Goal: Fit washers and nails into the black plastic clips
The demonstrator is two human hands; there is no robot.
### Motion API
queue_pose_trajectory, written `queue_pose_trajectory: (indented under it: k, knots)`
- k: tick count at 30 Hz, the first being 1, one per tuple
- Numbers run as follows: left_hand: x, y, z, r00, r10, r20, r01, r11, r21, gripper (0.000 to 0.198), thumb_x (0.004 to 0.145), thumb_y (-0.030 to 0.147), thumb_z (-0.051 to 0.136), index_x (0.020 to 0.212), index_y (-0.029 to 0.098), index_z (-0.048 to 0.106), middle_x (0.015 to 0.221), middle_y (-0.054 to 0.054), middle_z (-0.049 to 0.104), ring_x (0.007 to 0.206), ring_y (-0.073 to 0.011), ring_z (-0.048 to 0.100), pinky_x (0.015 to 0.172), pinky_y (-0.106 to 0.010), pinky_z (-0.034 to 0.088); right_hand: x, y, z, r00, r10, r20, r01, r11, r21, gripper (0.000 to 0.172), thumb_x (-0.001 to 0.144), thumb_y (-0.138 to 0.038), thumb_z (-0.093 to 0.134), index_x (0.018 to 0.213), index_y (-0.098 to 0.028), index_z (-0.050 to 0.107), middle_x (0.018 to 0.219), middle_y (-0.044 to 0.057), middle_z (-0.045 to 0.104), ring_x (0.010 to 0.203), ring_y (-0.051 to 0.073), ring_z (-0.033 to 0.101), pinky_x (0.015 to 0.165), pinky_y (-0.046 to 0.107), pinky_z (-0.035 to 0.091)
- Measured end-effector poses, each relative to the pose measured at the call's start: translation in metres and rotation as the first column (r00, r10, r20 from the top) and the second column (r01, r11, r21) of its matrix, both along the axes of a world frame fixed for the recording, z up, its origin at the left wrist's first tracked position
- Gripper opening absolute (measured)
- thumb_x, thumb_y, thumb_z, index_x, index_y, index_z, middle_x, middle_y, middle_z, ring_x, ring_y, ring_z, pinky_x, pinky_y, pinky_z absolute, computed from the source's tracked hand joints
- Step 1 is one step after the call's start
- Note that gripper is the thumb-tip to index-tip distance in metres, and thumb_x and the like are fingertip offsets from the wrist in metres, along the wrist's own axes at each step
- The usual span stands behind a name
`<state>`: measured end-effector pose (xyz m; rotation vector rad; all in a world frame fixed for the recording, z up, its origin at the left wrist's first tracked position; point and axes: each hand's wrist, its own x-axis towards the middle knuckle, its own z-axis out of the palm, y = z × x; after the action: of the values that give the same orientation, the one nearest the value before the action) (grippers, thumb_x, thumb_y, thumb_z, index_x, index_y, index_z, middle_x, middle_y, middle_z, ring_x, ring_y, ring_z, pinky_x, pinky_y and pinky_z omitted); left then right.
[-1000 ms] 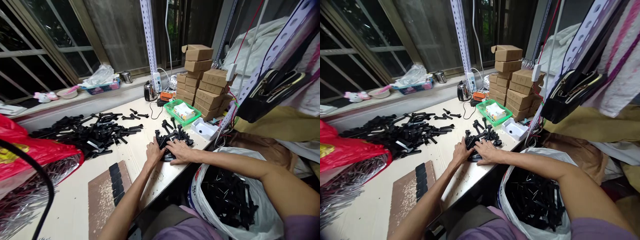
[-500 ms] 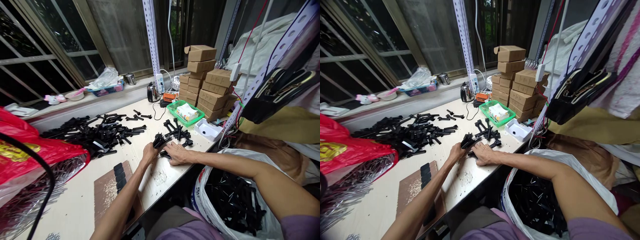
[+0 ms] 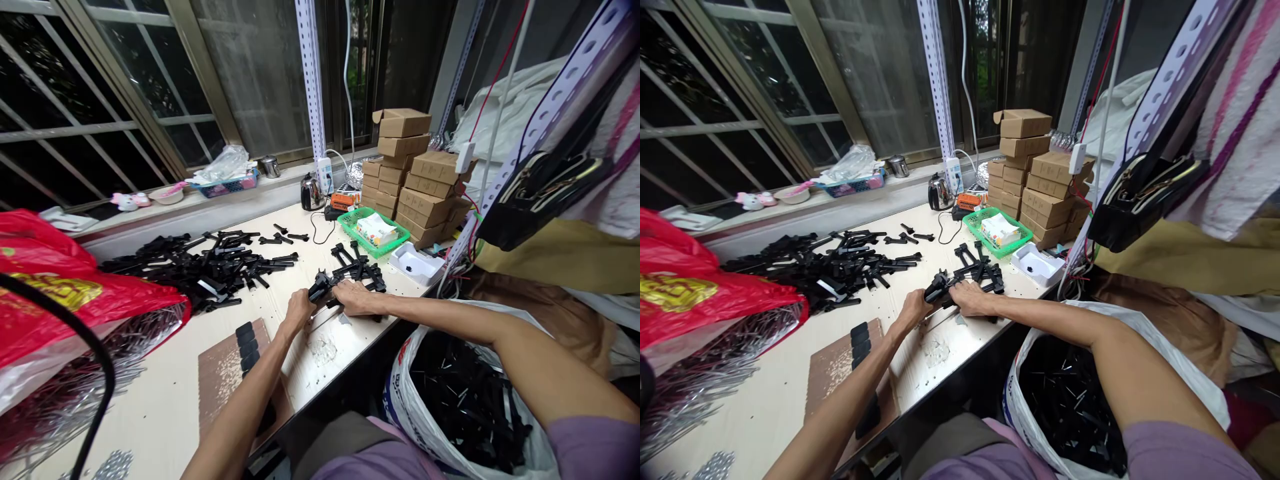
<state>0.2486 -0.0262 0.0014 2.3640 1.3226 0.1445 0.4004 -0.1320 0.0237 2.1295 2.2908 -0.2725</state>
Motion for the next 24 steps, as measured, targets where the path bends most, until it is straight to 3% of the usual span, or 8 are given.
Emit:
queue_pose_trajectory:
  k: [6,10,13,15,17,21,24]
  knots:
    - [-0.015,0.005,0.006,0.988,0.12,0.101,-0.116,0.992,-0.043,0.016,0.06,0.015,0.063,0.075,0.011,0.066,0.075,-0.013,0.068,0.083,-0.0293,0.065,0.066,-0.03,0.045,0.014,0.012,0.016,0.988,-0.048,-0.146,0.051,0.999,0.016,0.037,0.067,-0.017,0.061,0.103,-0.016,0.053,0.108,0.011,0.058,0.1,0.028,0.053,0.077,0.034,0.043]
    - [-0.03,0.011,0.017,0.954,0.204,0.218,-0.166,0.969,-0.183,0.013,0.062,0.023,0.061,0.067,0.011,0.061,0.052,-0.003,0.058,0.056,-0.0194,0.061,0.051,-0.025,0.043,0.041,0.03,0.049,0.95,-0.13,-0.283,0.139,0.99,0.012,0.028,0.075,-0.022,0.053,0.102,-0.014,0.052,0.089,0.005,0.06,0.077,0.016,0.056,0.064,0.022,0.043]
    - [-0.037,0.006,0.038,0.909,0.251,0.332,-0.14,0.936,-0.322,0.019,0.064,0.03,0.06,0.067,0.011,0.057,0.05,0.0,0.055,0.046,-0.0132,0.054,0.046,-0.024,0.044,0.068,0.022,0.079,0.887,-0.15,-0.437,0.182,0.983,0.033,0.023,0.078,-0.019,0.043,0.098,-0.014,0.052,0.075,-0.001,0.055,0.065,0.01,0.052,0.055,0.018,0.039]
    - [-0.033,-0.007,0.056,0.763,0.386,0.518,-0.057,0.839,-0.541,0.026,0.053,0.028,0.07,0.068,0.01,0.058,0.055,-0.001,0.057,0.047,-0.0117,0.053,0.046,-0.023,0.046,0.087,-0.002,0.097,0.765,-0.119,-0.632,0.234,0.967,0.101,0.023,0.071,-0.019,0.048,0.093,-0.014,0.054,0.068,-0.004,0.051,0.059,0.009,0.047,0.051,0.017,0.037]
    - [-0.018,-0.032,0.073,0.692,0.432,0.579,0.06,0.764,-0.642,0.032,0.048,0.025,0.075,0.071,0.009,0.059,0.063,-0.003,0.06,0.052,-0.0113,0.056,0.048,-0.023,0.049,0.103,-0.04,0.111,0.671,-0.146,-0.727,0.351,0.926,0.138,0.029,0.065,-0.019,0.054,0.094,-0.013,0.056,0.067,-0.004,0.051,0.059,0.009,0.046,0.051,0.017,0.037]
    - [0.034,-0.116,0.09,0.694,0.345,0.632,0.312,0.646,-0.696,0.034,0.051,0.025,0.076,0.078,0.009,0.06,0.07,-0.002,0.06,0.058,-0.0125,0.057,0.051,-0.026,0.052,0.113,-0.135,0.112,0.583,-0.283,-0.762,0.595,0.787,0.163,0.038,0.062,-0.018,0.056,0.099,-0.012,0.057,0.077,-0.002,0.056,0.068,0.011,0.05,0.058,0.018,0.041]
    - [0.077,-0.185,0.08,0.721,0.174,0.671,0.473,0.585,-0.659,0.033,0.062,0.031,0.071,0.084,0.008,0.062,0.071,-0.003,0.061,0.06,-0.0155,0.059,0.056,-0.032,0.054,0.112,-0.202,0.087,0.493,-0.427,-0.758,0.712,0.698,0.07,0.044,0.065,-0.019,0.054,0.108,-0.013,0.055,0.087,0.001,0.06,0.072,0.013,0.054,0.063,0.022,0.046]
